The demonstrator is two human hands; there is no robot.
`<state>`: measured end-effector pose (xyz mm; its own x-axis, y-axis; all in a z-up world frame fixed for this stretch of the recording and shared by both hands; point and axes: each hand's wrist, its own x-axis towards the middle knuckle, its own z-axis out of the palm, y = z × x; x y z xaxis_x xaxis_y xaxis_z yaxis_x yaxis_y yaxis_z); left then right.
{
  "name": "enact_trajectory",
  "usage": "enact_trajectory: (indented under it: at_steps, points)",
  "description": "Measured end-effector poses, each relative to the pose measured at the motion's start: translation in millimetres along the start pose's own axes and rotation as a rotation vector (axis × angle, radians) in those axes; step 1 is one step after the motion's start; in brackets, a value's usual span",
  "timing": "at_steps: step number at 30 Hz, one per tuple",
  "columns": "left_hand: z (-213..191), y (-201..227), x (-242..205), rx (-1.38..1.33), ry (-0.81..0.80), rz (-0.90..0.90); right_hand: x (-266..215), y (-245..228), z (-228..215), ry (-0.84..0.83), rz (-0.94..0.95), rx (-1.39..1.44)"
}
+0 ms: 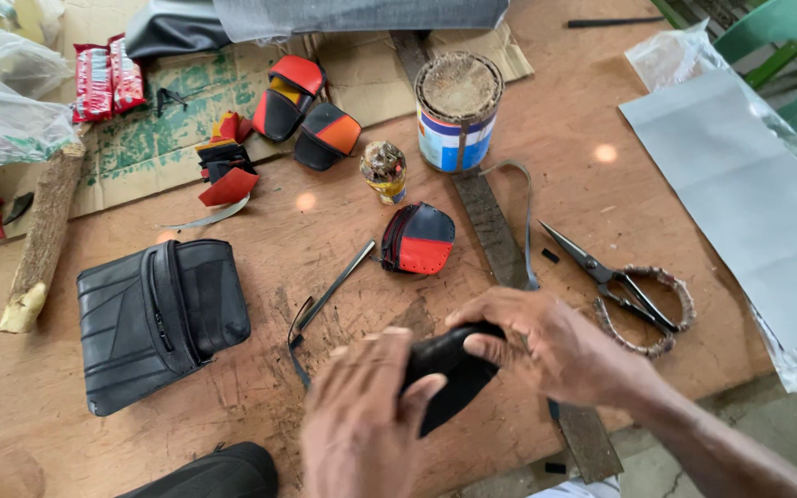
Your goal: The person assembles a black leather pouch by inserting a strip of material into a seam, trimming the excess with scissors, and adjusting the pouch's shape. The person also handles a red and black pouch and a larger black bag on the workbench.
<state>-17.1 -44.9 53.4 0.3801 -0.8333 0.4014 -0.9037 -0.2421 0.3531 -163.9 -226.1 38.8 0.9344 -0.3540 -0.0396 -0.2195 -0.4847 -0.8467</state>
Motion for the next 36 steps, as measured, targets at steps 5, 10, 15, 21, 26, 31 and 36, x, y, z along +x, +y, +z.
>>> enact_trajectory:
  at_steps: [5, 10, 15, 21, 26, 31, 36]
  points:
    - [-17, -36, -19, -0.292, -0.162, -0.303, 5, -7, -6, -0.070, -0.291, -0.136]
    - [-13, -31, -24, -0.441, -0.159, -0.554, 21, -17, 22, -0.170, -0.074, -0.297]
    - [-17, -36, -26, -0.462, -0.154, -0.607, 33, -31, 31, -0.134, -0.036, -0.347]
    - [-20, -52, -42, -0.792, -0.189, -0.561, 37, -58, 30, -0.174, -0.249, -0.603]
    - [-9, -53, -59, -0.493, -0.045, -0.382, 38, -72, 55, 0.340, -0.443, -0.715]
    - [0, -58, -81, -0.824, -0.225, -0.457, -5, -68, 45, 0.044, 0.270, -0.338]
    - [12, -52, -91, -0.705, -0.587, -0.580, -14, -48, 40, -0.106, 0.318, -0.253]
